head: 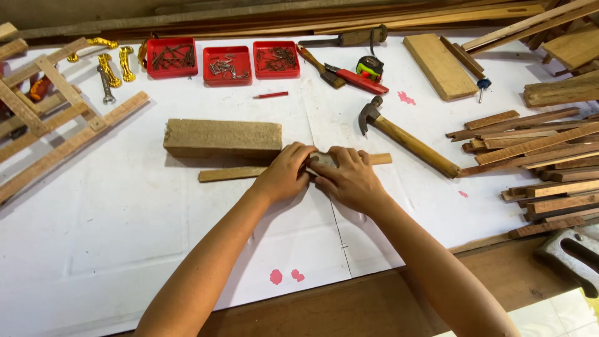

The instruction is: The recorder is assembling a small wooden frame using a hammer and nails, and later uses sandpaper to smooth a piece of wood.

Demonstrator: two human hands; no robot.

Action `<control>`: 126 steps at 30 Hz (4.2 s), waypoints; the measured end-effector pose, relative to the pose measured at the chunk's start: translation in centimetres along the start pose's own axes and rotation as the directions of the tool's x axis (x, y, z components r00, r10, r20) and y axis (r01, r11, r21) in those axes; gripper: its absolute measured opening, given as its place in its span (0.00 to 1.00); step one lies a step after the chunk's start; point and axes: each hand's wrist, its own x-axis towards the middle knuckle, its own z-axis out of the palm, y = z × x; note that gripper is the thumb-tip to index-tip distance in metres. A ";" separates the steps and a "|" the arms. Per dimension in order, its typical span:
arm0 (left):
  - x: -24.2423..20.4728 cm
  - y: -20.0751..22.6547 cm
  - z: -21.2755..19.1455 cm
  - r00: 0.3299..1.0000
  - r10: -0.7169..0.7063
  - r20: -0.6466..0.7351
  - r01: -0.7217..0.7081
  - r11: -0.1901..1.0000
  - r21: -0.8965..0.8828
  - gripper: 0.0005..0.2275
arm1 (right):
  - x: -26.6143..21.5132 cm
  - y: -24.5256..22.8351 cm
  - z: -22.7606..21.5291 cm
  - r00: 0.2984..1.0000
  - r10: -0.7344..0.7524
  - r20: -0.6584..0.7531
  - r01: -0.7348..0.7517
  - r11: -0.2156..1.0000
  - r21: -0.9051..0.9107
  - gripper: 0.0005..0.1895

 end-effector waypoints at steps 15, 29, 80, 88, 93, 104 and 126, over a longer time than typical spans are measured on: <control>0.0 -0.5 0.9 0.996 -0.062 -0.065 0.064 0.998 0.015 0.17 | -2.1 0.8 0.1 0.977 0.110 -0.185 -0.159 0.949 -0.272 0.16; 0.3 1.1 1.0 0.989 -0.129 -0.078 0.138 0.984 0.114 0.08 | -3.6 4.9 -0.8 0.963 0.168 -0.211 -0.211 0.956 -0.205 0.15; 0.2 1.8 0.5 0.975 -0.219 -0.032 0.221 0.967 0.125 0.09 | -1.3 0.5 2.2 0.988 0.109 -0.111 -0.142 0.921 -0.362 0.19; 0.1 2.0 0.4 0.978 -0.201 -0.056 0.204 0.976 0.070 0.06 | -4.4 6.1 -0.1 0.950 0.236 -0.203 -0.287 0.917 -0.279 0.18; 0.2 2.2 0.4 0.976 -0.214 -0.036 0.216 0.969 0.117 0.06 | -1.1 1.1 2.7 0.955 0.258 -0.147 -0.295 0.876 -0.381 0.17; -3.6 -0.1 -2.4 0.993 -0.048 -0.104 0.064 0.986 0.153 0.08 | -1.5 1.9 0.3 0.981 0.070 -0.181 -0.114 0.963 -0.245 0.16; -4.7 -2.8 -4.6 0.951 -0.300 -0.074 0.306 0.949 0.074 0.12 | 1.9 -4.3 1.2 0.990 -0.043 -0.136 0.006 0.964 -0.265 0.15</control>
